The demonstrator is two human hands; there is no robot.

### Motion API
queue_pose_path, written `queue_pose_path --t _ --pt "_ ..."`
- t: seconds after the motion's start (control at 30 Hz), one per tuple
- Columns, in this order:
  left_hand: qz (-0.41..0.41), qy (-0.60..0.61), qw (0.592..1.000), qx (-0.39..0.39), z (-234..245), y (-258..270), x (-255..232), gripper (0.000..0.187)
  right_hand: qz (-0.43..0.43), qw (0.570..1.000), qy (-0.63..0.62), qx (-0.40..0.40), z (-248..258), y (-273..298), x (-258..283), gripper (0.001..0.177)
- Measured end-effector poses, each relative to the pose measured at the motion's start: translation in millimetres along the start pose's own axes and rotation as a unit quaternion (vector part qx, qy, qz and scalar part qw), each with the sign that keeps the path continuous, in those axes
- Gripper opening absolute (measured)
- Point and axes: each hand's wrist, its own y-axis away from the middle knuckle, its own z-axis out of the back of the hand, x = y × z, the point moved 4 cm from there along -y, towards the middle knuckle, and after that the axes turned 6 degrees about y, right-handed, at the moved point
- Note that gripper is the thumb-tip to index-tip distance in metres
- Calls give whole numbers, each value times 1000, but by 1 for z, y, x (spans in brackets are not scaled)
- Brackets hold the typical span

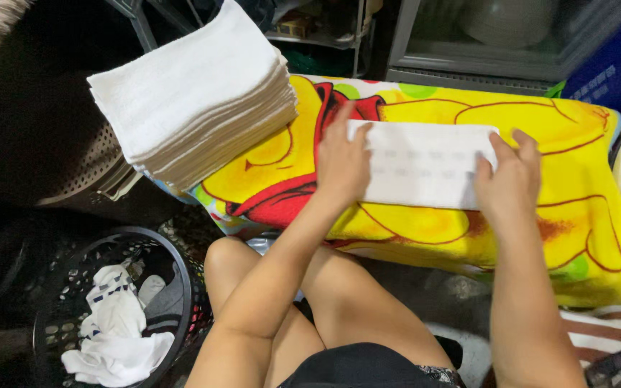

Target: The person repeatedly picks up white towels with blue squares from a black basket, folds them on a yellow patterned cushion, and stacks them. The process continues throughout the clip.

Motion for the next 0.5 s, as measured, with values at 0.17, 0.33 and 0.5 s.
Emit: queue_pose_path --t 0.17,0.33,0.5 --pt "-89 -106 986 95 -42 -3 -35 57 38 966 -185 178 -58 -13 81 58" --pt "-6 -142 985 95 -25 5 -8 64 14 945 47 324 -71 -6 62 68" --pt "114 -43 992 6 10 17 1 67 -101 968 47 227 -27 1 11 62"
